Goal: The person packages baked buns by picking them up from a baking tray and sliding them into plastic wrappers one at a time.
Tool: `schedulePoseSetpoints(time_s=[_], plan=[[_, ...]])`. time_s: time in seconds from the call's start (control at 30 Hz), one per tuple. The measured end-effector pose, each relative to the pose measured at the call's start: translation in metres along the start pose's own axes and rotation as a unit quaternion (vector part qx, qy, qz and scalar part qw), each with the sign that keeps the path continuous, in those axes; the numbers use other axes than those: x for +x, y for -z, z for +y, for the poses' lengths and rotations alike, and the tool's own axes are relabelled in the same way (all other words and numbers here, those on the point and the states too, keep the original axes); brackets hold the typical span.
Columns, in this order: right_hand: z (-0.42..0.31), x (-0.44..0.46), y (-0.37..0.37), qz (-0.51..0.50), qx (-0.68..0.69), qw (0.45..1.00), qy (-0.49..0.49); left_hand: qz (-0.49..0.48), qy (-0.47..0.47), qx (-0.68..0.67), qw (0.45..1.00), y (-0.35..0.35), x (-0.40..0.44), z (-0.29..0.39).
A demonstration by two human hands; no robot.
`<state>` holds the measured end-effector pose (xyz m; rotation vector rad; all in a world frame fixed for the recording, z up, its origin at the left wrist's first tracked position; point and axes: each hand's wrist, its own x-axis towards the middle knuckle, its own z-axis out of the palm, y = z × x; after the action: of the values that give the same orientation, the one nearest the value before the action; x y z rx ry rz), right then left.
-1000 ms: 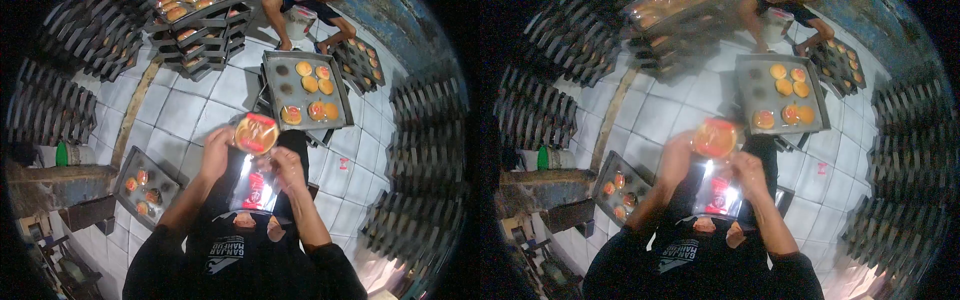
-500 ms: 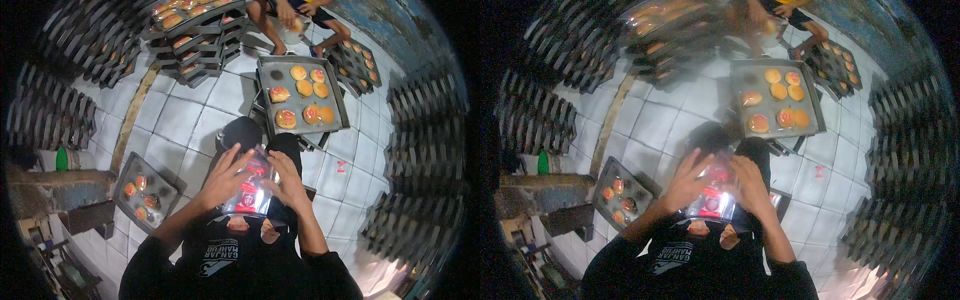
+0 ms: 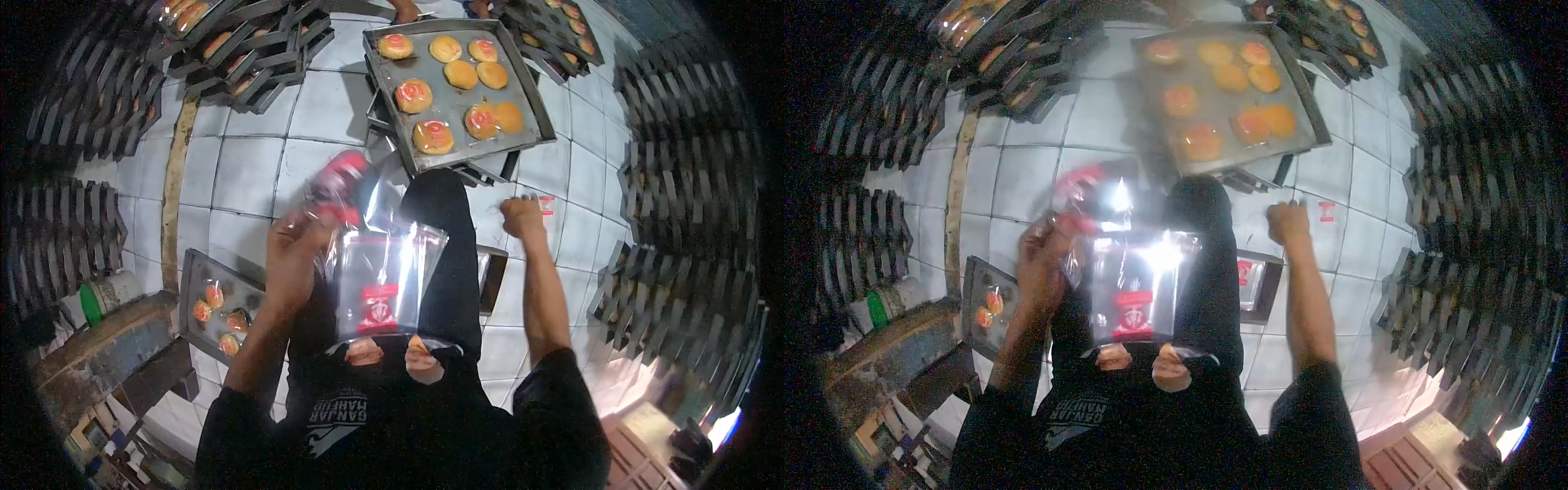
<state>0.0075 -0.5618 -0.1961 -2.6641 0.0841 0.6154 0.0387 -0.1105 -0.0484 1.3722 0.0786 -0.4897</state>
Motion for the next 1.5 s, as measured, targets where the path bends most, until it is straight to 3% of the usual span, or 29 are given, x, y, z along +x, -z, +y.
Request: schedulePoseSetpoints(time_s=[0.03,0.07,0.13,0.17,0.27,0.3,0.33,0.37,0.4,0.47,0.57,0.6,0.67,0.73,0.77,0.8,0.87,0.9,0.97,1.03,1.1,1.13,1.17,1.2,1.27,1.37,1.4,1.5], plan=[[0.03,0.014,-0.001,-0.039,-0.108,0.993,0.002,0.049,-0.004,-0.057,0.997,-0.006,0.008,0.005],[0.048,0.045,0.009,-0.06,0.178,0.981,-0.049,0.098,-0.007,-0.113,0.989,-0.015,0.017,0.011],[0.086,0.096,0.035,0.001,0.262,0.965,-0.03,0.173,0.065,-0.085,0.979,-0.038,0.028,0.021],[0.114,0.131,0.044,0.066,0.239,0.969,-0.012,0.18,0.074,-0.051,0.98,-0.04,0.029,0.016],[0.124,0.187,0.064,0.234,0.315,0.911,-0.125,0.181,0.067,-0.013,0.981,-0.045,0.036,0.005],[0.148,0.216,0.055,0.26,0.184,0.929,-0.188,0.183,0.058,-0.011,0.981,-0.045,0.037,0.004],[0.171,0.237,0.043,0.281,0.048,0.927,-0.243,0.184,0.046,-0.007,0.982,-0.043,0.04,0.005],[0.153,0.235,0.049,0.23,0.156,0.916,-0.289,0.17,0.011,-0.025,0.985,-0.044,0.043,0.005],[0.196,0.264,0.028,0.194,0.185,0.904,-0.332,0.18,0.015,-0.016,0.983,-0.045,0.044,0.005],[0.141,0.245,0.044,0.216,0.221,0.891,-0.332,0.197,0.017,-0.002,0.98,-0.046,0.043,0.003],[0.081,0.216,0.048,0.263,0.217,0.916,-0.213,0.188,0.013,-0.043,0.981,-0.046,0.043,0.0],[0.135,0.249,0.007,0.289,0.21,0.917,-0.176,0.184,0.018,-0.062,0.981,-0.045,0.042,-0.001],[0.104,0.216,0.025,0.26,0.337,0.902,-0.077,0.18,0.045,-0.11,0.976,-0.038,0.04,-0.01],[0.059,0.171,0.071,0.241,0.416,0.873,-0.082,0.169,-0.048,0.099,0.979,-0.032,0.036,-0.009],[0.042,0.149,0.086,0.232,0.51,0.823,-0.089,0.144,-0.037,0.005,0.989,-0.028,0.033,-0.004],[0.013,0.117,0.107,0.205,0.611,0.764,-0.024,0.112,-0.028,-0.091,0.989,-0.028,0.033,0.001],[-0.027,0.06,0.13,0.11,0.771,0.62,0.096,0.105,-0.007,-0.153,0.983,-0.036,0.04,0.021],[-0.022,0.047,0.128,0.092,0.781,0.609,0.102,0.089,0.005,-0.185,0.979,-0.026,0.046,0.022],[-0.101,-0.009,0.147,0.093,0.744,0.645,0.149,0.083,0.022,-0.207,0.975,-0.017,0.061,0.028],[-0.175,-0.056,0.148,0.12,0.634,0.737,0.202,0.039,-0.02,-0.237,0.97,-0.002,0.079,0.002],[-0.233,-0.092,0.119,0.153,0.539,0.818,0.131,0.043,0.043,-0.287,0.956,-0.016,0.085,0.01],[-0.248,-0.101,0.103,0.241,0.345,0.876,0.235,0.02,0.048,-0.3,0.953,-0.02,0.092,0.001],[-0.262,-0.101,0.097,0.299,0.23,0.851,0.366,-0.004,0.056,-0.312,0.948,-0.029,0.096,-0.003],[-0.264,-0.098,0.084,0.324,0.181,0.846,0.382,-0.012,0.065,-0.308,0.949,-0.042,0.093,0.004],[-0.246,-0.077,0.065,0.411,0.082,0.844,0.334,-0.025,0.089,-0.3,0.949,-0.067,0.076,0.029],[-0.271,-0.09,0.077,0.471,0.062,0.82,0.318,-0.065,0.121,-0.311,0.94,-0.066,0.046,0.042],[-0.28,-0.094,0.078,0.457,0.056,0.833,0.306,-0.078,0.145,-0.313,0.935,-0.063,0.039,0.039],[-0.301,-0.096,0.074,0.407,0.094,0.864,0.282,-0.048,0.098,-0.302,0.947,-0.048,0.02,0.036]])
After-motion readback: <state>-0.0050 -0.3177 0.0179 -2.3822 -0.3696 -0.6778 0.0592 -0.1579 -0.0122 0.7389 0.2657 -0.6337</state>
